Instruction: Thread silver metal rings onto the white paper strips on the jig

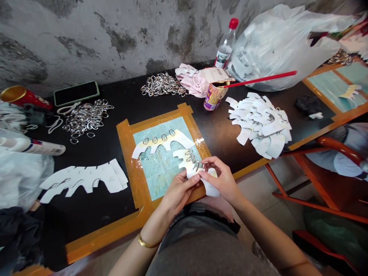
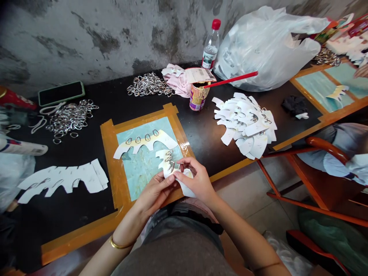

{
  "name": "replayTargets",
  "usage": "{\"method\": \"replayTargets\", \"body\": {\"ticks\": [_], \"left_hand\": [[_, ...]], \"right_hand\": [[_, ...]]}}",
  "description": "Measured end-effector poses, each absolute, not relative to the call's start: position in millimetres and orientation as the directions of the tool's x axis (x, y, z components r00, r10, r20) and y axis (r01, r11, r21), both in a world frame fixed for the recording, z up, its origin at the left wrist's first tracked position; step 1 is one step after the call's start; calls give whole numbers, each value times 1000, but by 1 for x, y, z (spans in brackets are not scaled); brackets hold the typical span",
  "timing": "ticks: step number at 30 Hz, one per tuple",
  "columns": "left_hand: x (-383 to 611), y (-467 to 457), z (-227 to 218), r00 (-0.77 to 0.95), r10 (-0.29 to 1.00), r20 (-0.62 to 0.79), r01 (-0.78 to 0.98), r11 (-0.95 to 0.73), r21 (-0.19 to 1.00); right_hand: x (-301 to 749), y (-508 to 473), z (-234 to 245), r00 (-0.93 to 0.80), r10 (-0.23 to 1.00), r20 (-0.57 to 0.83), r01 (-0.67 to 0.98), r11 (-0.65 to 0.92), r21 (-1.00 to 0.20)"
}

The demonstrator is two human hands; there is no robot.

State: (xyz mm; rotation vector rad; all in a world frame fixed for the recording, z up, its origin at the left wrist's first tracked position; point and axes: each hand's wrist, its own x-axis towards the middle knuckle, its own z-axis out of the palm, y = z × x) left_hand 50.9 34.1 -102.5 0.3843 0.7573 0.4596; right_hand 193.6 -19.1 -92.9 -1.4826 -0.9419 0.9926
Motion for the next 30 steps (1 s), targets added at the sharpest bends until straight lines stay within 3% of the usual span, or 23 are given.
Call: {"method": "replayTargets", "body": {"ticks": [6,11,15,17,19,22,25,30], "left_hand": [[59,28,-105,661,479,-578,-380,878,293],[65,23,-106,624,517,-585,-452,850,269],[67,23,-106,571,562,-599,-474,821,318],[68,23,-105,536,586,-608,-476,804,356],[69,23,-106,516,606,-606,-475,791,386],[71,22,-108,514,624,-588,-472,779,414],[72,21,-111,500,644,-579,-459,764,454],[69,21,-116,459,684,-567,-387,729,565]], "right_hand": [[188,-22,-96,375,914,-157,1,-170,-986],[192,-20,-102,358,916,-178,-36,-177,-983],[206,-17,-101,217,968,-128,-15,-128,-992],[212,-15,-95,221,975,-24,63,-39,-997],[214,-12,-87,263,958,119,251,51,-967],[209,-9,-79,171,936,308,565,163,-809],[203,-8,-80,72,937,341,685,202,-700],[205,-5,-85,38,961,276,694,173,-699]]}}
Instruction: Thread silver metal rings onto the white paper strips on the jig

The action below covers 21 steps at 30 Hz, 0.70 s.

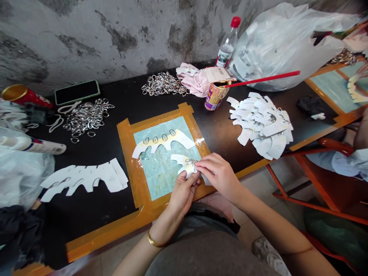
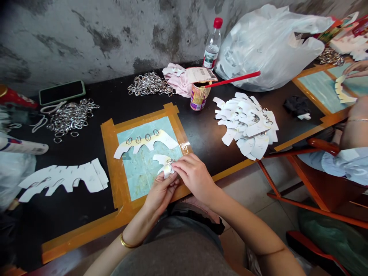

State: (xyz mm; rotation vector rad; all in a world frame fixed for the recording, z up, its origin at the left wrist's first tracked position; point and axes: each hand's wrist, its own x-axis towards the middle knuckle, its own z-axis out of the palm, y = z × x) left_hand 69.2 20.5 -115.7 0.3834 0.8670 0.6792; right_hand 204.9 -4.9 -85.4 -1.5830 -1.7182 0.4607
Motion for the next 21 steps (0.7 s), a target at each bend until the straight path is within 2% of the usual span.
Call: {"method": "replayTargets", "body": {"ticks": [4,8,11,15,21], "left_hand": [[60,25,-115,450,711,-540,-288,688,666],[48,33,-112,531,681,-504,-98,640,762],[44,36,-112,573,634,-520,-86,677,731],[49,32,-116,516,637,-573,-103,710,697],[58,23,-120,474,630,-614,-115,736,667]], "right_hand": [[212,-3,-83,-16,969,245,714,183,-676],[213,-4,-82,-55,977,207,726,182,-663],[211,-5,-83,-91,978,185,741,191,-644],[210,-7,-88,-145,976,162,741,215,-636],[208,-15,-97,-33,995,91,722,87,-687]]}}
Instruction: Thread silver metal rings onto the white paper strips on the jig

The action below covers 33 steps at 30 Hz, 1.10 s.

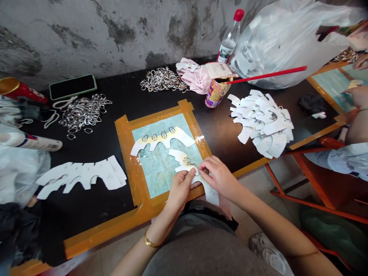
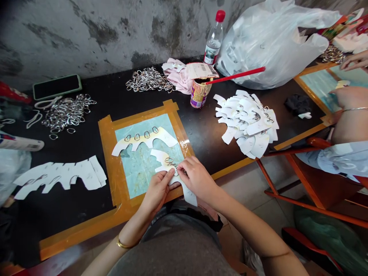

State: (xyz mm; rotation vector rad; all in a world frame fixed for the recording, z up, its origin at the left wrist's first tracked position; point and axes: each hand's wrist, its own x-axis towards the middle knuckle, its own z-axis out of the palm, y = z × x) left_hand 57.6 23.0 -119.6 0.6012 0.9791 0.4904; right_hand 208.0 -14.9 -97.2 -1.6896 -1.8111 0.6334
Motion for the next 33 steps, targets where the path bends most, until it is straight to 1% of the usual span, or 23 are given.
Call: {"method": "replayTargets", "body": {"ticks": [3,5,7,9,14,18,20,21,24,26,28,31,33], "left_hand": [[59,21,-118,453,628,-633,-83,737,671],[59,20,-117,424,637,-644,-67,731,679],[59,20,-117,405,646,-647,-66,727,684],[59,19,-118,406,645,-647,-66,727,683],[58,19,-123,421,641,-642,-68,728,682],[58,19,-124,428,642,-636,-82,729,680],[59,19,-123,433,641,-633,-100,732,674],[60,19,-122,432,643,-632,-112,734,670],[64,19,-119,414,655,-632,-151,734,662],[66,18,-118,396,665,-633,-177,732,658],[66,18,-118,386,671,-633,-198,730,654],[67,18,-119,391,673,-628,-223,731,645],[67,18,-118,405,669,-624,-237,736,635]], "right_hand": [[206,-19,-100,-62,987,151,725,148,-673],[206,-21,-102,-143,970,197,739,237,-631],[208,-23,-103,-211,955,207,751,294,-591],[211,-24,-103,-224,958,177,750,285,-597],[218,-24,-102,-219,973,66,689,202,-696],[220,-22,-105,-198,979,50,643,169,-747],[219,-22,-106,-199,977,83,669,197,-717],[218,-22,-106,-203,973,111,703,223,-675],[215,-23,-108,-249,939,236,813,335,-477],[213,-23,-109,-287,911,295,834,389,-391],[213,-23,-112,-311,898,311,818,420,-394],[213,-23,-113,-360,877,318,758,474,-447],[213,-21,-111,-360,873,329,739,482,-471]]}}
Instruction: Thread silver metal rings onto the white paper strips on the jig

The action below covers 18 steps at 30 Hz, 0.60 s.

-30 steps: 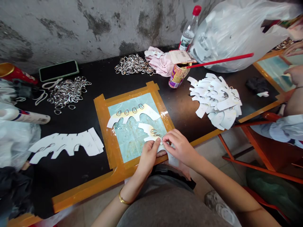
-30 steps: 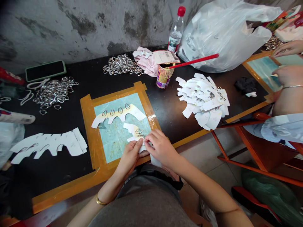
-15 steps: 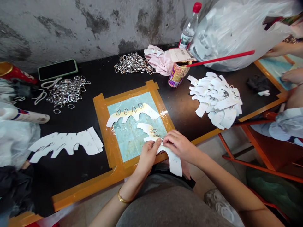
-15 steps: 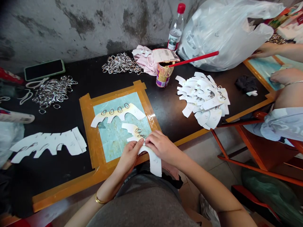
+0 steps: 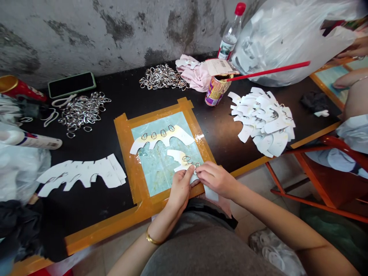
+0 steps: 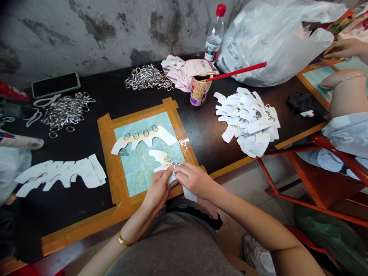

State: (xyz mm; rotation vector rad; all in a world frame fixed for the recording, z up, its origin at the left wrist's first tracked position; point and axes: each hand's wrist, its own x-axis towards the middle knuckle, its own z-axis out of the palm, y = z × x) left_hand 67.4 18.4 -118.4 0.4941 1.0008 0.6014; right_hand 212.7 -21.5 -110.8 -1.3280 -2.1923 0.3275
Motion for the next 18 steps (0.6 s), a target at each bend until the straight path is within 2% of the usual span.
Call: {"method": "replayTargets", "body": {"ticks": [8,15,18], "left_hand": [[67,22,-117,436,656,-616,-285,750,597],[69,19,-119,420,663,-620,-289,745,601],[74,13,-120,398,708,-583,-334,704,627]], "right_hand": [[208,-21,-103,-239,952,191,759,306,-575],[204,-26,-106,-166,966,198,762,253,-596],[200,-23,-110,-105,972,210,781,212,-588]]}}
